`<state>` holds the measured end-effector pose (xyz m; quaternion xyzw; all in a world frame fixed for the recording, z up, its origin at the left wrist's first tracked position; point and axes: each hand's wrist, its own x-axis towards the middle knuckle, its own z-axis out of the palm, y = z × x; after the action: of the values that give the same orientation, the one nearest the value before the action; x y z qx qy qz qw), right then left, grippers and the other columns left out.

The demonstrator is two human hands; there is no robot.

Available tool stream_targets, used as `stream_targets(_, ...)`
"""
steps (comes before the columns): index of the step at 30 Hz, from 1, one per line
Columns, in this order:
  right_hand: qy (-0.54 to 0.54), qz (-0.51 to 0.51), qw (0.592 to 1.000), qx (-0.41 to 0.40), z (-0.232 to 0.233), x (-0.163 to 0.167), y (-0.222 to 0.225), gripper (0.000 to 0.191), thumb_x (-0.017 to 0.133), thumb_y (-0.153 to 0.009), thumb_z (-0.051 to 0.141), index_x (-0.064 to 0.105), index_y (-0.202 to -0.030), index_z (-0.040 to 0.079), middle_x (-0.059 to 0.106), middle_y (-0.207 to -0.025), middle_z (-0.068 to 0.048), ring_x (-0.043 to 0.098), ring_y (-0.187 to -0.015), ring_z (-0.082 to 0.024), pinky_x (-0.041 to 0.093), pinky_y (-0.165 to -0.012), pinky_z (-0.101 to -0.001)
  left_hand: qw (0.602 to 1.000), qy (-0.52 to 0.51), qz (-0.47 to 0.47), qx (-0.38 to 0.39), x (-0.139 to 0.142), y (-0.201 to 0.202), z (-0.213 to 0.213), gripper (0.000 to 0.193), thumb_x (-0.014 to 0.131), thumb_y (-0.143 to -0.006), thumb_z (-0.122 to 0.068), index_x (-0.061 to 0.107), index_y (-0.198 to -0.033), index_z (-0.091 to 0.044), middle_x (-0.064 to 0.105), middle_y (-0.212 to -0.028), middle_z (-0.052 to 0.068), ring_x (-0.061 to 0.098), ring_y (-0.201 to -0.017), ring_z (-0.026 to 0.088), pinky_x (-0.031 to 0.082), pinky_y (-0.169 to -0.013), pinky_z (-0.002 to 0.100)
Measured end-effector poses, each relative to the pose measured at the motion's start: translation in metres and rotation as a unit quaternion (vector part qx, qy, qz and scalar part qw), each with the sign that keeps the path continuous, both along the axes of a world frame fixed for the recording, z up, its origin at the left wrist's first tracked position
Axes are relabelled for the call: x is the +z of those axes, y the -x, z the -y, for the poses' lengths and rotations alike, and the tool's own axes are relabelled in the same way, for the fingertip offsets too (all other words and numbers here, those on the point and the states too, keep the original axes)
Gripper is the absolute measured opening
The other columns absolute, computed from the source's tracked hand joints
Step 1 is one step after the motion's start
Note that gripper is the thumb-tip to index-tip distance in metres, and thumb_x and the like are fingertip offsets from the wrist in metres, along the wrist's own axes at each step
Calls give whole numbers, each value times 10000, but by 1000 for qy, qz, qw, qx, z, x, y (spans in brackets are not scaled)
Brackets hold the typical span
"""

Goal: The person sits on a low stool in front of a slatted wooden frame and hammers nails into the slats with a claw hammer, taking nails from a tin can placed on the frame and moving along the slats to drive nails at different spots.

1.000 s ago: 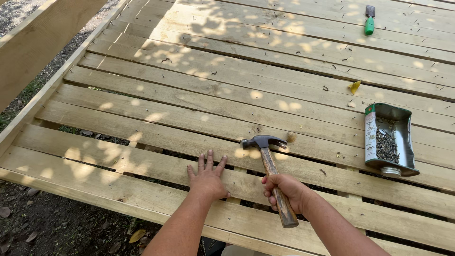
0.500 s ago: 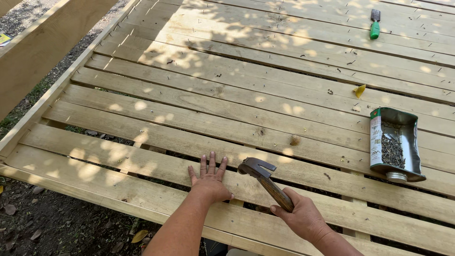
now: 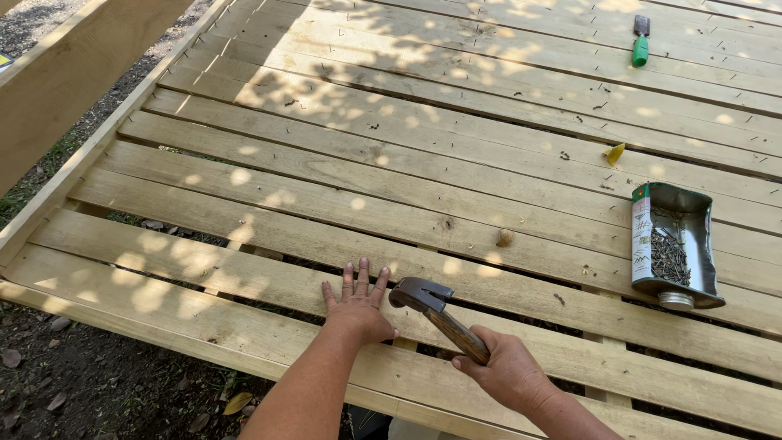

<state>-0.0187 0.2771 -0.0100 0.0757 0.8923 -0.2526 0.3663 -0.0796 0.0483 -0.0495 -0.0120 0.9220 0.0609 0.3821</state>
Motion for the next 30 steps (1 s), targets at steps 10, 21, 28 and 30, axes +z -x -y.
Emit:
stream_targets(10, -11, -11, 1000, -5, 1, -16, -7, 301, 735, -922, 453, 665, -980, 166, 590, -680, -4, 566, -692, -130, 517, -760, -374, 1000, -5, -1, -1, 1, 0, 3, 1149, 712, -862, -576, -112, -1644, -407, -261, -1728, 16, -272, -1576, 278, -134, -1238, 653)
stream_targets(21, -55, 18, 998, 8, 0, -28, -2, 296, 713, -945, 463, 666, -1005, 177, 630, -711, 10, 619, -736, -106, 527, -797, -362, 1000, -11, -1, -8, 8, -1, 5, 1138, 691, -872, -591, -126, -1641, -396, -272, -1723, 20, -283, -1575, 285, -136, -1230, 666)
stream_targets(28, 16, -15, 999, -35, 14, -30, 16, 337, 771, -904, 440, 681, -1039, 145, 568, -709, -18, 557, -708, -135, 523, -755, -350, 998, -13, -44, -35, -23, -11, 18, 1110, 650, -879, -591, -110, -1648, -339, -197, -1747, 28, -201, -1600, 258, -120, -1267, 579)
stream_targets(30, 22, -4, 998, -55, 25, -28, 24, 360, 766, -911, 444, 702, -1116, 155, 581, -725, 3, 555, -717, -120, 519, -757, -334, 988, -40, -148, -26, -46, -11, 27, 1004, 555, -944, -560, -106, -1643, -275, -153, -1739, 13, -153, -1590, 222, -98, -1276, 528)
